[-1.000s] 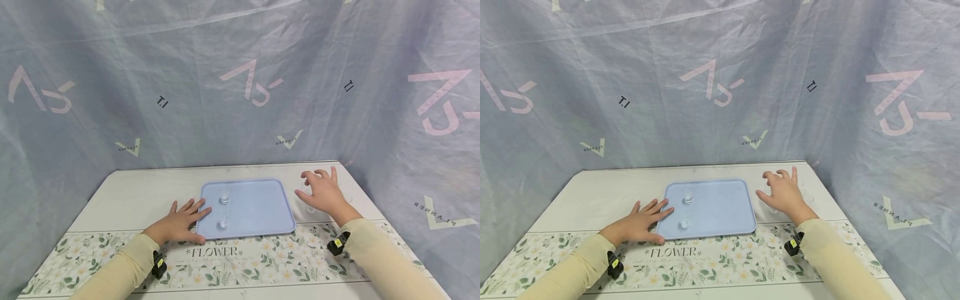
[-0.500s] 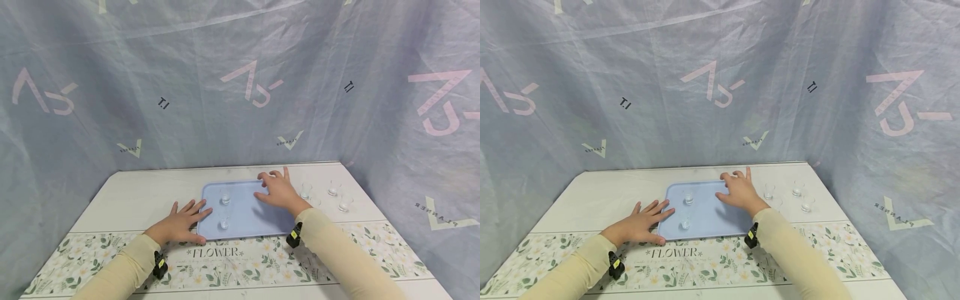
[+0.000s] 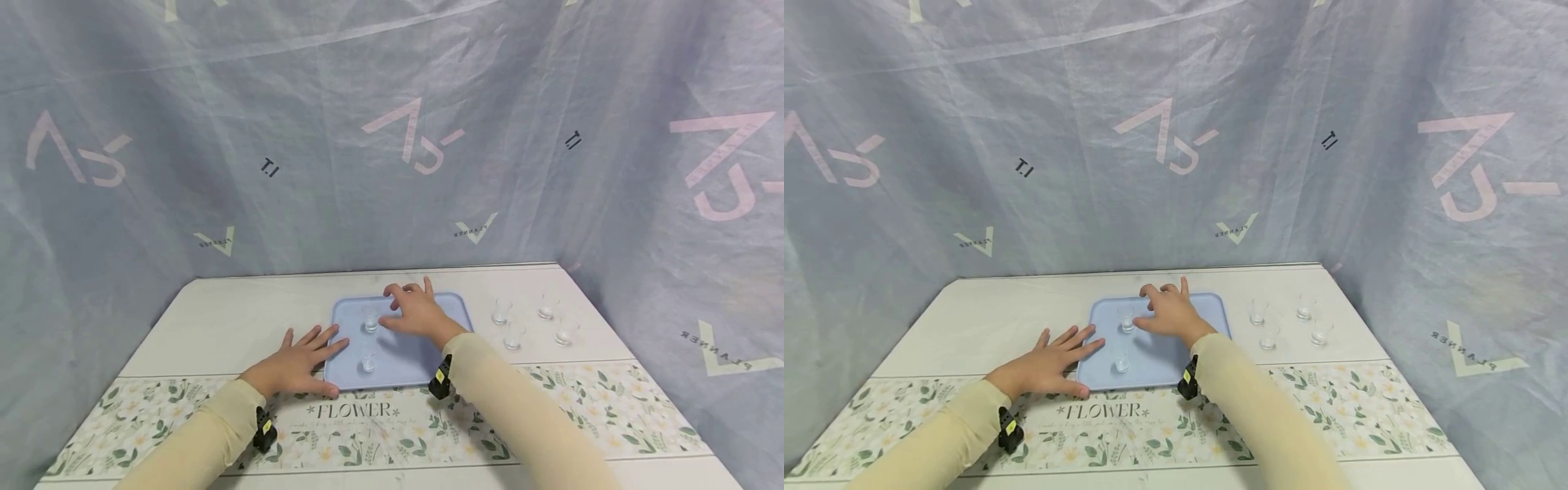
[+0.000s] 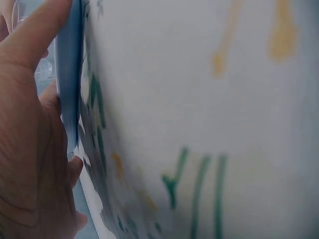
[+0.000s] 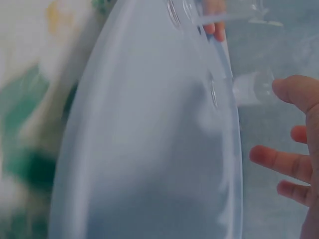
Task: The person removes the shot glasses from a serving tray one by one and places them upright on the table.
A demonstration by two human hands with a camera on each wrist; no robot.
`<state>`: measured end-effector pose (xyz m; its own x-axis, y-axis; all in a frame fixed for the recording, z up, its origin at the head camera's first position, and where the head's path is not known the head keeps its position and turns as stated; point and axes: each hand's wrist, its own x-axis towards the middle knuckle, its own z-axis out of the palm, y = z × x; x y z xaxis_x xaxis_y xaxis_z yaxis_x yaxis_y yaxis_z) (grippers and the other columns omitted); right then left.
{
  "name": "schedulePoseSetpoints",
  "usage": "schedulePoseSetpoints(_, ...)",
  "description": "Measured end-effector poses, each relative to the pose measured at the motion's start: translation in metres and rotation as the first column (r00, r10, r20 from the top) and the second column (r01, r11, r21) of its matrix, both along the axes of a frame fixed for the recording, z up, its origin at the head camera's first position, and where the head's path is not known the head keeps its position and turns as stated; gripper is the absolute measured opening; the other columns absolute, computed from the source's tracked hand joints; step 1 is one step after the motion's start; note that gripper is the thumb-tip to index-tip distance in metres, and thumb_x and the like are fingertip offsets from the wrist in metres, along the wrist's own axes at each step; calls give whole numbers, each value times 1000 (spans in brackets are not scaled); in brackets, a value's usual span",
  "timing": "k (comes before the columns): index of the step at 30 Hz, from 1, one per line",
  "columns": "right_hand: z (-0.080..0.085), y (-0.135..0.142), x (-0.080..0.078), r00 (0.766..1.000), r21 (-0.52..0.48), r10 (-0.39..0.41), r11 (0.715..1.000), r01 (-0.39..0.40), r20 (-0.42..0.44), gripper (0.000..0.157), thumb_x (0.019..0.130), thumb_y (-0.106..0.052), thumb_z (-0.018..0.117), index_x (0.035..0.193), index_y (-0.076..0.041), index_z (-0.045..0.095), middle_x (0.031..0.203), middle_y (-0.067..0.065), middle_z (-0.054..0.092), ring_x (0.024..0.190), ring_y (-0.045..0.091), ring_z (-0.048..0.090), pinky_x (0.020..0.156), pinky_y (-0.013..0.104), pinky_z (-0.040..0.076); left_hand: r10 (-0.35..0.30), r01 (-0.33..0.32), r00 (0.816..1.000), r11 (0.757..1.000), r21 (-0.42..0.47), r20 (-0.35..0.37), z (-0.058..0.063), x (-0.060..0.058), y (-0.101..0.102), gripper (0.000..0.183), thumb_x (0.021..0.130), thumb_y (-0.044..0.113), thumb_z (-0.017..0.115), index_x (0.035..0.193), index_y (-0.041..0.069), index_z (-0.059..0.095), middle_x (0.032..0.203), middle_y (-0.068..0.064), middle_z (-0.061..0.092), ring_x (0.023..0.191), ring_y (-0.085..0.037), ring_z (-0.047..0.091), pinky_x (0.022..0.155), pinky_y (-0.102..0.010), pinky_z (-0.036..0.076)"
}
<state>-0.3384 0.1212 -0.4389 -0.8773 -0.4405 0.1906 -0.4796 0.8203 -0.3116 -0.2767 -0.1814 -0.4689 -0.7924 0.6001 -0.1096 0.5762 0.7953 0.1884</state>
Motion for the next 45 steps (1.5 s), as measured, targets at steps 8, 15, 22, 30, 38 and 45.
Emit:
schedulePoseSetpoints(8,-10,-16,-5,999,-34,7,999,-6,33,55,90,-50,70,134,-20,55,107,-3,75,132,33,51,119,65,0,-8,8,1000,1000,1,7,-1,-2,0,100,81,80,59,162,31,27,170,-5,11,153,-42,11,109,-80,4)
schedulePoseSetpoints(15,-17,-23,-9,999,-40,14,999,-12,48,52,89,-50,72,129,-21,56,106,-5,75,129,34,52,119,63,3,-10,10,1000,1000,-11,3,-1,-2,0,101,81,81,58,162,30,27,170,-6,11,153,-43,12,108,-80,5)
schedulePoseSetpoints(22,-22,-28,-8,999,-1,38,999,-38,-5,43,91,-45,73,125,-23,57,99,-9,75,127,32,55,118,66,7,-5,5,1000,1000,-7,5,0,-1,1,100,80,80,60,162,30,29,170,-6,12,153,-43,13,108,-81,7)
schedulePoseSetpoints(30,-22,-31,-7,999,17,29,999,-28,-31,39,93,-40,73,125,-22,58,93,-10,74,127,30,56,118,66,9,-2,2,1000,1000,-11,7,1,0,2,100,81,80,59,162,30,28,170,-6,12,153,-43,13,109,-80,8)
schedulePoseSetpoints(38,-20,-26,-5,998,19,35,999,-34,-49,37,92,-41,72,122,-23,59,90,-11,72,126,29,56,118,67,9,-3,3,1000,1000,-4,8,2,2,3,100,82,78,60,162,28,28,170,-7,13,153,-44,13,108,-80,8)
schedulePoseSetpoints(45,-11,-8,2,998,4,30,1000,-30,-57,37,91,-38,72,122,-22,60,89,-11,72,127,30,55,119,65,5,3,-2,1000,1000,-10,16,3,1,1,100,81,79,60,162,29,27,170,-7,12,153,-43,12,109,-80,6)
